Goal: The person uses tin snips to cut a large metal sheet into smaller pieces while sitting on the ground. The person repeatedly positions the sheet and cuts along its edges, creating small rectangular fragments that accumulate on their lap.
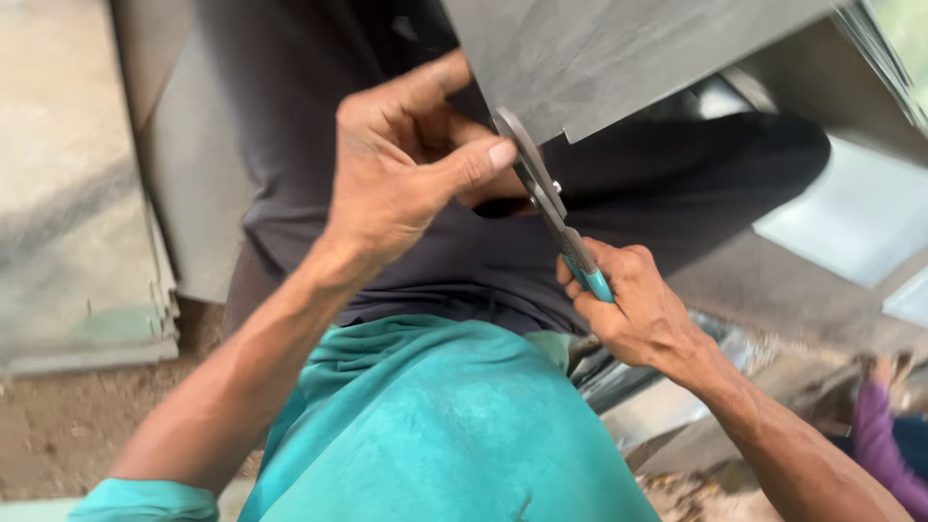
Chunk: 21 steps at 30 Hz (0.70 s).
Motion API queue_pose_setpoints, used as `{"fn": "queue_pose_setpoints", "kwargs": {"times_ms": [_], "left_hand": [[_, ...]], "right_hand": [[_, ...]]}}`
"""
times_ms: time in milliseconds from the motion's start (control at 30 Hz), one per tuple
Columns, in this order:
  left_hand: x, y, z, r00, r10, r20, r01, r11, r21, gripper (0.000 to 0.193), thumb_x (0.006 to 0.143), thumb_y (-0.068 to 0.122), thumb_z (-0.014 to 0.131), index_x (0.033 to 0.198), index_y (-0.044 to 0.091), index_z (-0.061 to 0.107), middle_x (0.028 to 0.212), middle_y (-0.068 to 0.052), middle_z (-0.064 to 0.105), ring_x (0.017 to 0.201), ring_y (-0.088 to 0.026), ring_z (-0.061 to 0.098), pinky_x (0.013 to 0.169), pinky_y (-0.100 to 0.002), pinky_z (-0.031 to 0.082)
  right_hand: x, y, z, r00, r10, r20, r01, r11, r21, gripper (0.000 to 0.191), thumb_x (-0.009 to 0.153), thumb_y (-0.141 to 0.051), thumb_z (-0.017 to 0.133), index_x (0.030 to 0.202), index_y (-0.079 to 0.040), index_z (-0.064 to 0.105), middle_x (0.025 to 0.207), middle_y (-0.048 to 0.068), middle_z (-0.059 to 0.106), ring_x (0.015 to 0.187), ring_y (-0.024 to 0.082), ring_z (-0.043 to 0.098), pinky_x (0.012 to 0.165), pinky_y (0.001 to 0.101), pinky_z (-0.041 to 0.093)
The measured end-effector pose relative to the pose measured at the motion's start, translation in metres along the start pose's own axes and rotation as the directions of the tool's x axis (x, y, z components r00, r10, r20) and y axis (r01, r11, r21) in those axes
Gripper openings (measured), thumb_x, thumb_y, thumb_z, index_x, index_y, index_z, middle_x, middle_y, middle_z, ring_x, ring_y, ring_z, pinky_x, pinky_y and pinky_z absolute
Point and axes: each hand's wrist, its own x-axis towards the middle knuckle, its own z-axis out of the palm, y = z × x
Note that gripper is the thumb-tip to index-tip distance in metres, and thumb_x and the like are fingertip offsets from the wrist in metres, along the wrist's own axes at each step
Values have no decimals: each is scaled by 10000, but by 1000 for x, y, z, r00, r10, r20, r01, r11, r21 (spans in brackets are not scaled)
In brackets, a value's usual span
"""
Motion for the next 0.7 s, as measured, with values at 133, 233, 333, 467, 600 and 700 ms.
{"fn": "queue_pose_setpoints", "kwargs": {"times_ms": [133,233,333,467,600,700], "left_hand": [[18,-28,63,976,1,216,8,999,-43,200,965,-15,751,1154,-60,705,850,-82,711,760,-97,660,701,-248,560],[14,-70,88,974,-11,228,-33,982,187,117,964,41,767,1035,-44,728,852,-68,719,768,-76,656,694,-258,553],[7,-116,82,889,362,280,-457,674,581,183,977,122,836,1017,-1,707,874,-84,713,814,-140,658,696,-282,543],[4,-115,68,817,408,407,-576,581,575,116,955,101,798,1017,36,725,893,-86,736,824,-153,667,726,-298,533],[23,-19,63,946,55,319,-264,700,664,392,815,323,941,867,9,712,712,-46,678,643,-125,647,553,-293,530],[42,42,52,980,193,-40,-191,981,32,176,1021,89,783,884,13,702,815,-124,723,725,-215,722,665,-343,614]], "right_hand": [[-45,60,-2,984,18,-177,-13,1000,26,189,764,-21,522,936,-17,601,726,96,620,651,216,618,635,346,507],[-80,101,18,967,25,-254,27,980,197,356,724,-9,482,1069,-12,569,875,101,634,830,207,627,786,344,519],[-89,127,45,960,177,-218,-93,933,348,439,711,-44,507,1144,-25,578,924,103,670,864,210,629,800,360,517],[-80,132,73,972,149,-179,-63,908,415,473,702,-96,513,1163,-23,592,941,101,671,845,228,613,786,376,512],[-71,115,77,982,113,-154,-49,928,369,474,703,-129,507,1159,-28,592,936,104,683,889,222,655,815,375,532],[-64,102,67,984,60,-165,2,936,353,466,722,-147,509,1165,-21,588,939,115,683,901,229,671,822,378,545]]}}
